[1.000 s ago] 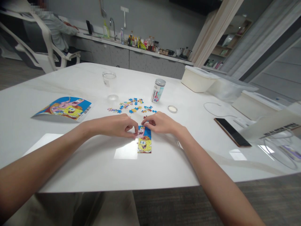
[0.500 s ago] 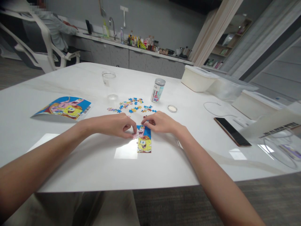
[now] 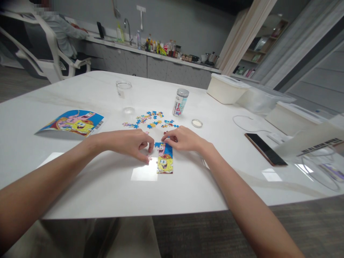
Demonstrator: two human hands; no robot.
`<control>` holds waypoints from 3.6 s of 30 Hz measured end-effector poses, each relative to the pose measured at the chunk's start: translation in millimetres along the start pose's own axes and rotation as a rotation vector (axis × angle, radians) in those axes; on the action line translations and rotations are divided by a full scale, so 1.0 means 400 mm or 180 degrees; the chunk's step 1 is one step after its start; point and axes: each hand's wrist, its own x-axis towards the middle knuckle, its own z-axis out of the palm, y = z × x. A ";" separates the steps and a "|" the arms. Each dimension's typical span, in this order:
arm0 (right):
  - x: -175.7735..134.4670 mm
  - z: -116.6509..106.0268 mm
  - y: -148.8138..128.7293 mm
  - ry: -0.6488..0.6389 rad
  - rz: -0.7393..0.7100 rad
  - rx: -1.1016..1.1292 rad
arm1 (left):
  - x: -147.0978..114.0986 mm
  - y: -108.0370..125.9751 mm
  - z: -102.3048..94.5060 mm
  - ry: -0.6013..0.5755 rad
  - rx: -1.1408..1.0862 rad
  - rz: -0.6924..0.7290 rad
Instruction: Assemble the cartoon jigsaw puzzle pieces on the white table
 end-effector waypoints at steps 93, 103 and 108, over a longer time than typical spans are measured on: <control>0.000 0.012 0.008 0.0040 -0.0052 0.0030 | -0.007 0.007 0.001 -0.0101 -0.0254 -0.0125; 0.000 0.014 0.011 0.0018 -0.0051 -0.0001 | 0.007 -0.011 0.009 0.0031 -0.0390 -0.0259; 0.001 0.013 0.013 0.0014 -0.0040 -0.0005 | 0.005 -0.008 0.002 0.0107 -0.0401 -0.0214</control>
